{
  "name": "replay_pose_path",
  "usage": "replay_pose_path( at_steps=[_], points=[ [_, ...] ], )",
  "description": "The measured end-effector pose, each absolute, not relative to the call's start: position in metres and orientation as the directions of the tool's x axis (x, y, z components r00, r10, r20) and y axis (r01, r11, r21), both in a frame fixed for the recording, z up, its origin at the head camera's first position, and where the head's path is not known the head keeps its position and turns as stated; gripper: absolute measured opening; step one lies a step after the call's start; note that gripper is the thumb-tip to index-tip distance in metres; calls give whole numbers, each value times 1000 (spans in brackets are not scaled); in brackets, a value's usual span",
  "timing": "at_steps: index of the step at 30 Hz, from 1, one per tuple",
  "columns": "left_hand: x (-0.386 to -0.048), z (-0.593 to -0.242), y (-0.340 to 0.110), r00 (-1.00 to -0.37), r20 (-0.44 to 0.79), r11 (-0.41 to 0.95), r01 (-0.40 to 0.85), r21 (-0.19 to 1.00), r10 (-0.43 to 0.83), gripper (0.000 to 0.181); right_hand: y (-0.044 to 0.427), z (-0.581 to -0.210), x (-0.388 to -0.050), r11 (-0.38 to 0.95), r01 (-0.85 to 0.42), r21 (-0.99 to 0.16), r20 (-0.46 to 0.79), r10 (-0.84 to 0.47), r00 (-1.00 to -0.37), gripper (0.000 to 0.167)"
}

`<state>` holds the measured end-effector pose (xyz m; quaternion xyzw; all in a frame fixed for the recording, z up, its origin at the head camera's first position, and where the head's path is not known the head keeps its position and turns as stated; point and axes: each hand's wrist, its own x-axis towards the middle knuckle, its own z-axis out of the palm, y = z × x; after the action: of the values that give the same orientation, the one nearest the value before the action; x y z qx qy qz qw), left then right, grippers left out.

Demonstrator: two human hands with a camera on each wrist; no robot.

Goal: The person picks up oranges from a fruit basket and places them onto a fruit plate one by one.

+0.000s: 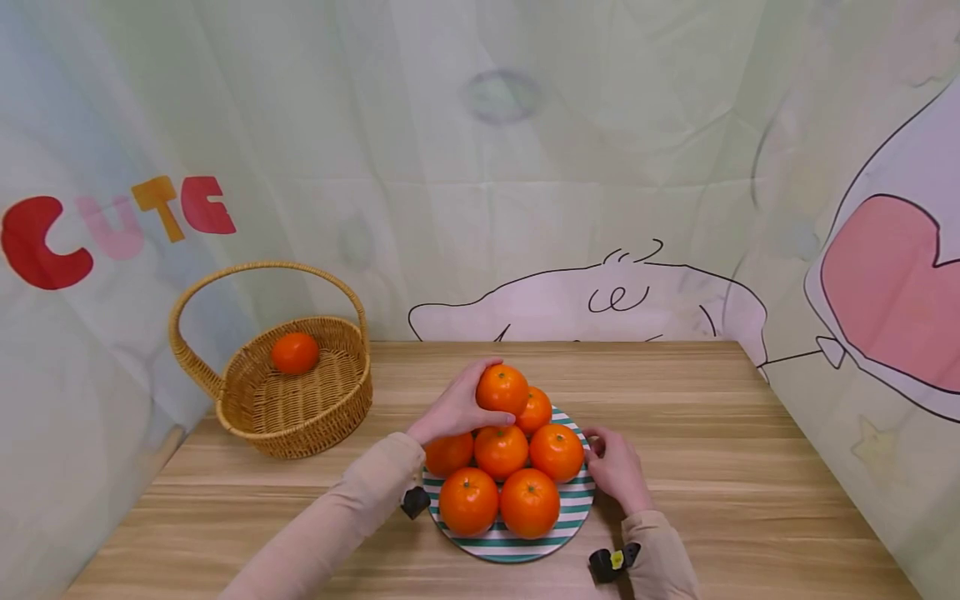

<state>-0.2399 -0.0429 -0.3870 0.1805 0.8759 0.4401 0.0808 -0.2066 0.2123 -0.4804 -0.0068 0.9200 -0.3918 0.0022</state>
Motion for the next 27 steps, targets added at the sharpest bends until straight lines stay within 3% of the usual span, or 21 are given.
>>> replay_pose_path(
  at_steps=[27],
  points=[
    [-239, -388, -44, -925, 1, 527, 217, 822, 379, 87, 212, -479, -206, 694, 3, -720, -13, -9, -1000, 29]
  ],
)
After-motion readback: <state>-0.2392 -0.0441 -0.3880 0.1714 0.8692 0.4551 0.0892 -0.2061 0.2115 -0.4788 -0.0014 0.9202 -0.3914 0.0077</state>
